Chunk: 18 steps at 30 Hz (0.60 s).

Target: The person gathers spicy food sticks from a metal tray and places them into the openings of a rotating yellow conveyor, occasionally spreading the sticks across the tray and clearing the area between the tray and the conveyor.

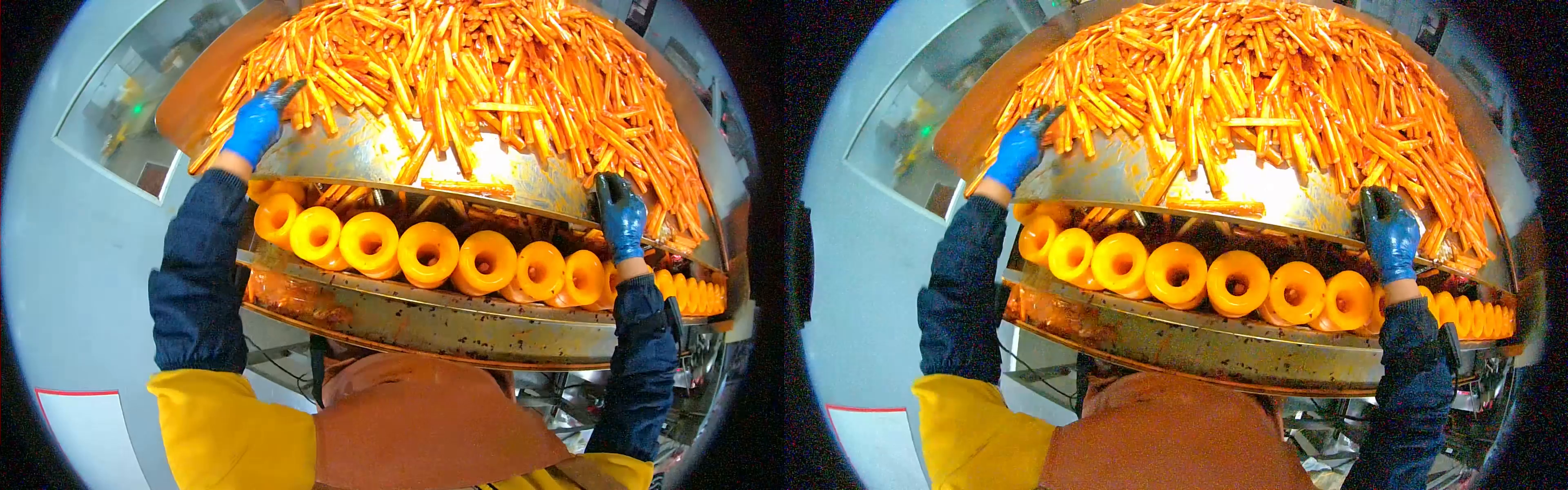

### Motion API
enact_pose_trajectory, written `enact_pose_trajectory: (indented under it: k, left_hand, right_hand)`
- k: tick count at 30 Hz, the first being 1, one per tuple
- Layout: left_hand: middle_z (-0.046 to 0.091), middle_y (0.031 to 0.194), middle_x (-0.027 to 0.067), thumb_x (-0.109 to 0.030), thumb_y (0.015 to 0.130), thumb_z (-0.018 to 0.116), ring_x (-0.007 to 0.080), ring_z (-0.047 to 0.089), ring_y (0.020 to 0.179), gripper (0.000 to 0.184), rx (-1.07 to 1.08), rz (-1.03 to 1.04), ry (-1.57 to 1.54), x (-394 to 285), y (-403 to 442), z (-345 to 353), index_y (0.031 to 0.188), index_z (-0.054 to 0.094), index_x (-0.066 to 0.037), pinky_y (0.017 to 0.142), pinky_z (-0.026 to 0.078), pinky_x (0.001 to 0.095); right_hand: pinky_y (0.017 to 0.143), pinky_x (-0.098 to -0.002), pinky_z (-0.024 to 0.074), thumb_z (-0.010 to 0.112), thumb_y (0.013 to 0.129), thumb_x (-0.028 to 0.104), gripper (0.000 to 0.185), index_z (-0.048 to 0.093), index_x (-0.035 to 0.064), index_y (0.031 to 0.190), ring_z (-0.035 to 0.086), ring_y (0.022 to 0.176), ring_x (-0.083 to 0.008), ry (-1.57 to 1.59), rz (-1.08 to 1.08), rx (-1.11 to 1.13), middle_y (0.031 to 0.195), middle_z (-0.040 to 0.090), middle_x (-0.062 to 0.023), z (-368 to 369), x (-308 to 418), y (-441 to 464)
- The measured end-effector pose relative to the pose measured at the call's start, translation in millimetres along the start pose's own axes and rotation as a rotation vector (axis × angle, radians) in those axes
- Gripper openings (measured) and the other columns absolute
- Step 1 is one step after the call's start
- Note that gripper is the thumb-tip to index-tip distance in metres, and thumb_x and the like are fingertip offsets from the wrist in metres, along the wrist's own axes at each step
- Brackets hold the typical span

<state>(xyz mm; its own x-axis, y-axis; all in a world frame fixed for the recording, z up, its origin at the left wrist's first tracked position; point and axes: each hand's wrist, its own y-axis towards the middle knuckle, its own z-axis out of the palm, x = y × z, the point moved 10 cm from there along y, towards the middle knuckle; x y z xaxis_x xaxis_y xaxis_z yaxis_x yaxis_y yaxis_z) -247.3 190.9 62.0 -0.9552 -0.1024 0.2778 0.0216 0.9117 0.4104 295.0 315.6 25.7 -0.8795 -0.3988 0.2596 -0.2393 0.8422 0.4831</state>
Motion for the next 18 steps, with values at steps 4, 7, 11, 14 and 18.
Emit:
enact_pose_trajectory:
  k: [4,7,11,14,18]
  left_hand:
    - [0.059,0.114,0.0104,-0.025,0.086,0.05,0.0325,0.06,0.097,0.037,0.317,0.186,0.12,-43.2,44.8,50.7,0.122,0.054,-0.027,0.082,0.05,0.0423]
    - [0.06,0.107,0.0108,-0.028,0.083,0.055,0.03,0.061,0.094,0.035,0.13,0.38,0.029,-75.3,54.5,45.1,0.117,0.057,-0.022,0.079,0.05,0.0418]
    - [0.063,0.104,0.012,-0.028,0.073,0.068,0.029,0.062,0.093,0.041,0.175,0.35,-0.138,-105.5,55.0,16.1,0.112,0.06,-0.017,0.079,0.051,0.038]
    - [0.064,0.102,0.0141,-0.028,0.076,0.069,0.0311,0.063,0.092,0.037,-0.06,-0.079,-0.595,-61.8,47.2,-23.1,0.109,0.062,-0.014,0.079,0.051,0.035]
    - [0.065,0.095,0.0025,-0.018,0.079,0.071,0.0132,0.06,0.083,0.035,-0.221,-0.397,-1.273,3.5,30.9,-23.0,0.109,0.061,-0.005,0.076,0.049,0.0269]
  right_hand:
    - [0.072,-0.0355,0.0505,0.061,0.084,0.032,0.03,0.068,0.0047,0.094,0.065,0.078,-0.0276,-0.018,-0.167,-0.109,0.088,0.067,-0.0138,-5.0,8.6,-3.6]
    - [0.071,-0.0358,0.0504,0.06,0.085,0.032,0.029,0.067,0.0045,0.093,0.065,0.078,-0.0279,0.036,-0.069,-0.094,0.088,0.067,-0.0138,-8.7,7.6,-2.6]
    - [0.07,-0.0367,0.0498,0.058,0.086,0.032,0.028,0.068,0.007,0.092,0.064,0.077,-0.0296,-0.005,-0.105,-0.107,0.087,0.066,-0.0138,-6.1,7.1,-2.8]
    - [0.072,-0.0375,0.0493,0.057,0.086,0.033,0.028,0.068,0.0089,0.093,0.064,0.078,-0.0305,0.037,-0.032,-0.067,0.088,0.066,-0.0133,-10.0,9.0,-3.5]
    - [0.073,-0.0388,0.0489,0.054,0.087,0.036,0.031,0.067,0.0097,0.094,0.063,0.08,-0.0311,-0.011,-0.018,-0.045,0.09,0.066,-0.0128,-9.5,8.4,-3.5]
